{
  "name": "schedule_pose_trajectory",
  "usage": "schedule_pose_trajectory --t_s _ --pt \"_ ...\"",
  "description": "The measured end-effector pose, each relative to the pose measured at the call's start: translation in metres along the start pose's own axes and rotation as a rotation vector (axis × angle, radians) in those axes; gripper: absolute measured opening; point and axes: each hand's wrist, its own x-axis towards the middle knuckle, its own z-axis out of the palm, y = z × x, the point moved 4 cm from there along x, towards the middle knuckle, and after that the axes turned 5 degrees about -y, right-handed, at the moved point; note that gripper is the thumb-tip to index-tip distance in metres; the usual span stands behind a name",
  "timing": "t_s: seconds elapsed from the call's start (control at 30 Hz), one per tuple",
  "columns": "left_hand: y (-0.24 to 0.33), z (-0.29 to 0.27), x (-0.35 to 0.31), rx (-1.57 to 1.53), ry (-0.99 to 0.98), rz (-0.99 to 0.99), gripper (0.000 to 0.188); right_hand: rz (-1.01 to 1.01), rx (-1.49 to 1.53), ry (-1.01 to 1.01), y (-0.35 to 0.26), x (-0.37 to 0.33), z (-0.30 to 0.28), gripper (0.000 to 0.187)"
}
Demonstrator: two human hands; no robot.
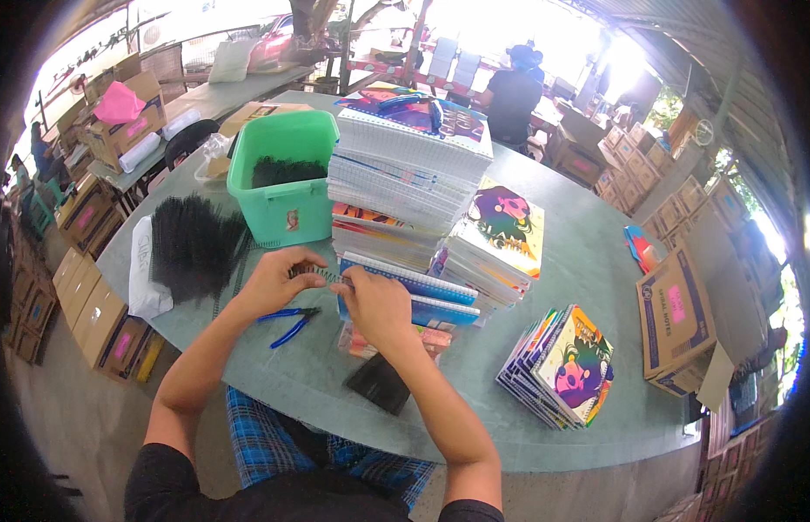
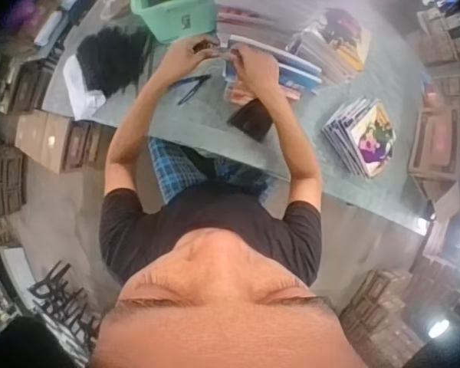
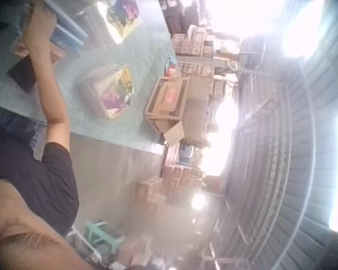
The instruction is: The person binds notebooks by threading a spiral wire through the holes of a paper stack and using a pair of pliers to cut and secure the wire ends.
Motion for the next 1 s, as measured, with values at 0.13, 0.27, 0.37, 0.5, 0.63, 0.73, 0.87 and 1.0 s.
schedule_pose_trajectory --t_s 0.13,0.27,0.37,0.5,0.63,0.73,0.87,1.0 --pt "0.010 0.000 0.000 -0.114 -0.262 -0.338 0.024 0.047 -0.221 -0.175 0.005 -0.006 0.004 0.024" --pt "0.012 0.002 -0.007 -0.026 -0.034 -0.043 0.020 0.000 -0.179 -0.152 0.005 -0.005 0.004 0.025" --pt "-0.003 -0.001 -0.002 0.049 0.107 0.118 0.020 0.025 -0.114 -0.195 0.003 0.000 -0.006 0.024" --pt "0.002 -0.003 -0.001 0.096 0.017 0.120 0.020 0.006 -0.032 -0.077 0.006 0.000 -0.003 0.022" --pt "-0.002 -0.001 0.002 0.051 -0.088 -0.020 0.017 0.060 0.195 0.086 0.007 -0.004 -0.010 0.017" --pt "0.010 -0.001 0.001 0.225 0.195 0.124 0.015 0.084 0.247 -0.107 0.003 -0.002 -0.012 0.019" --pt "0.033 0.072 -0.017 0.277 -0.112 -0.003 0.024 -0.019 0.243 0.124 0.014 -0.004 -0.011 0.030" --pt "0.007 0.169 -0.050 0.187 -0.194 -0.026 0.044 -0.034 0.348 0.093 0.002 0.000 -0.006 0.024"
